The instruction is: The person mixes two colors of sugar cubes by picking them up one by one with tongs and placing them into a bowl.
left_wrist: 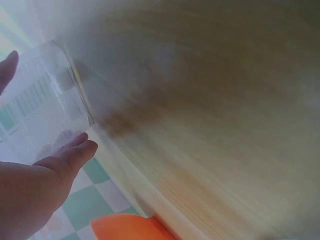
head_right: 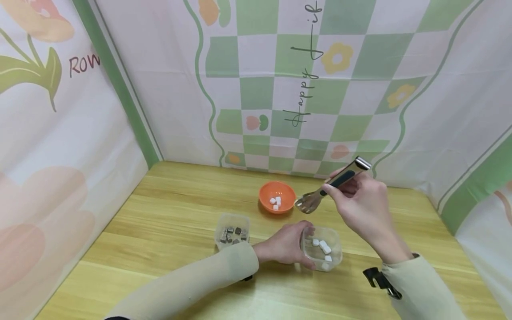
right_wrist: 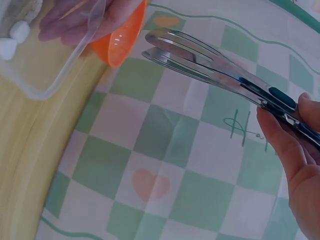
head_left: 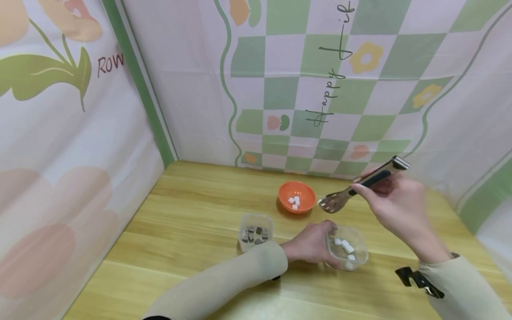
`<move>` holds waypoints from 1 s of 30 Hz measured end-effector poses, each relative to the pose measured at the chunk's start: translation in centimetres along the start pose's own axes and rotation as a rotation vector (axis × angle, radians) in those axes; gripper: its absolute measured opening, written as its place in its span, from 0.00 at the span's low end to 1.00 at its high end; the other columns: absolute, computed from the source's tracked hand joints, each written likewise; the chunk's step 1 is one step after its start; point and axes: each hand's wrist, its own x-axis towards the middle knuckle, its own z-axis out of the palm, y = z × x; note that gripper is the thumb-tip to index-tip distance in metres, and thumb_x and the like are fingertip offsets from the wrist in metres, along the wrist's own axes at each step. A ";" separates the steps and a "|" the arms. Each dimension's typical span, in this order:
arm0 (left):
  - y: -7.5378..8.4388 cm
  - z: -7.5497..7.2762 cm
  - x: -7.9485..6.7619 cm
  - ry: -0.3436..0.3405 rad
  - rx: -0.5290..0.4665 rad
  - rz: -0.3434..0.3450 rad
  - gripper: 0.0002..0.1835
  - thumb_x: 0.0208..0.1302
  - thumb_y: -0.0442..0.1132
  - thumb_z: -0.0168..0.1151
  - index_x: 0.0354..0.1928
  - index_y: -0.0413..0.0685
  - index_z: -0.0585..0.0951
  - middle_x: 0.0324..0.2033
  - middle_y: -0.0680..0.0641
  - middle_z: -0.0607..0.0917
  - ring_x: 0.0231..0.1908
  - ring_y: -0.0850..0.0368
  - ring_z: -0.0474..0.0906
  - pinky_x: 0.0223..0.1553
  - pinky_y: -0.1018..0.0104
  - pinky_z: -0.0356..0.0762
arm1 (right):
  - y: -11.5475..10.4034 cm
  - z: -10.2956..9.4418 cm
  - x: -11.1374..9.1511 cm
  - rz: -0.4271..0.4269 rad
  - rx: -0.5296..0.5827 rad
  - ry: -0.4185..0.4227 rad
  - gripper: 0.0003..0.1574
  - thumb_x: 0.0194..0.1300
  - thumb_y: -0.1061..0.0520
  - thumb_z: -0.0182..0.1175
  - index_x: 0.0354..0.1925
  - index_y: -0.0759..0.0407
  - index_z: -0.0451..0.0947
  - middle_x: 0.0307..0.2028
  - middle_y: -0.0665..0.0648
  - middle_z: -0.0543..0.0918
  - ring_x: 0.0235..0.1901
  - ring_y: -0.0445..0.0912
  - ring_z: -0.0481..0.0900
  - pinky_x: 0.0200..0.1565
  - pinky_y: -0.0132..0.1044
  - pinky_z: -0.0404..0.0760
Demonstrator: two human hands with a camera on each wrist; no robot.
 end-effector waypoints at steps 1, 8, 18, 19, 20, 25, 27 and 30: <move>0.0 0.0 0.0 -0.001 -0.002 0.000 0.47 0.45 0.51 0.89 0.67 0.51 0.76 0.56 0.59 0.84 0.52 0.69 0.78 0.53 0.80 0.73 | 0.1 0.3 0.3 -0.001 0.006 0.001 0.16 0.57 0.67 0.79 0.42 0.65 0.84 0.34 0.62 0.90 0.30 0.22 0.81 0.35 0.16 0.80; 0.0 0.0 0.0 -0.004 -0.003 0.019 0.46 0.46 0.51 0.88 0.67 0.50 0.75 0.56 0.59 0.85 0.51 0.70 0.79 0.52 0.81 0.73 | 0.6 2.4 2.1 -0.003 0.042 -0.023 0.13 0.61 0.65 0.77 0.42 0.68 0.84 0.33 0.65 0.89 0.30 0.23 0.81 0.34 0.16 0.80; 0.0 -0.3 0.0 -0.001 -0.001 0.013 0.45 0.47 0.51 0.88 0.67 0.51 0.76 0.54 0.60 0.85 0.51 0.70 0.78 0.52 0.81 0.72 | 1.4 5.4 3.7 0.030 0.075 -0.112 0.12 0.66 0.64 0.73 0.44 0.69 0.83 0.36 0.65 0.89 0.32 0.30 0.83 0.35 0.19 0.81; 0.0 -0.3 0.0 0.000 -0.003 0.010 0.45 0.46 0.51 0.89 0.67 0.51 0.76 0.54 0.60 0.85 0.51 0.71 0.78 0.52 0.81 0.73 | 1.5 5.7 3.8 0.032 0.069 -0.117 0.11 0.66 0.64 0.73 0.44 0.69 0.83 0.36 0.65 0.89 0.32 0.33 0.84 0.35 0.19 0.81; 0.0 -0.3 0.0 0.002 0.002 0.010 0.45 0.46 0.51 0.89 0.67 0.51 0.76 0.54 0.60 0.85 0.51 0.70 0.78 0.52 0.81 0.73 | 1.6 5.9 3.9 0.035 0.064 -0.121 0.11 0.66 0.64 0.73 0.44 0.68 0.83 0.36 0.64 0.89 0.32 0.36 0.85 0.34 0.20 0.81; 0.1 -0.3 -0.1 -0.003 -0.010 0.005 0.46 0.45 0.51 0.89 0.67 0.51 0.76 0.55 0.60 0.84 0.50 0.70 0.78 0.52 0.80 0.73 | 2.0 6.9 4.1 0.062 0.063 -0.157 0.11 0.68 0.63 0.72 0.46 0.67 0.82 0.36 0.64 0.89 0.33 0.51 0.86 0.33 0.22 0.80; 0.1 -0.4 -0.1 -0.005 -0.011 0.005 0.47 0.45 0.51 0.89 0.68 0.51 0.76 0.55 0.59 0.84 0.50 0.70 0.78 0.51 0.80 0.73 | 2.1 7.3 4.2 0.073 0.055 -0.173 0.12 0.69 0.61 0.71 0.47 0.68 0.82 0.36 0.64 0.88 0.34 0.53 0.86 0.33 0.22 0.80; 0.1 -0.4 -0.1 -0.001 0.003 0.014 0.47 0.45 0.51 0.89 0.67 0.51 0.76 0.55 0.59 0.84 0.50 0.70 0.78 0.51 0.81 0.73 | 2.4 7.9 4.3 0.078 0.042 -0.182 0.13 0.69 0.61 0.71 0.47 0.68 0.82 0.36 0.65 0.88 0.34 0.54 0.86 0.32 0.22 0.79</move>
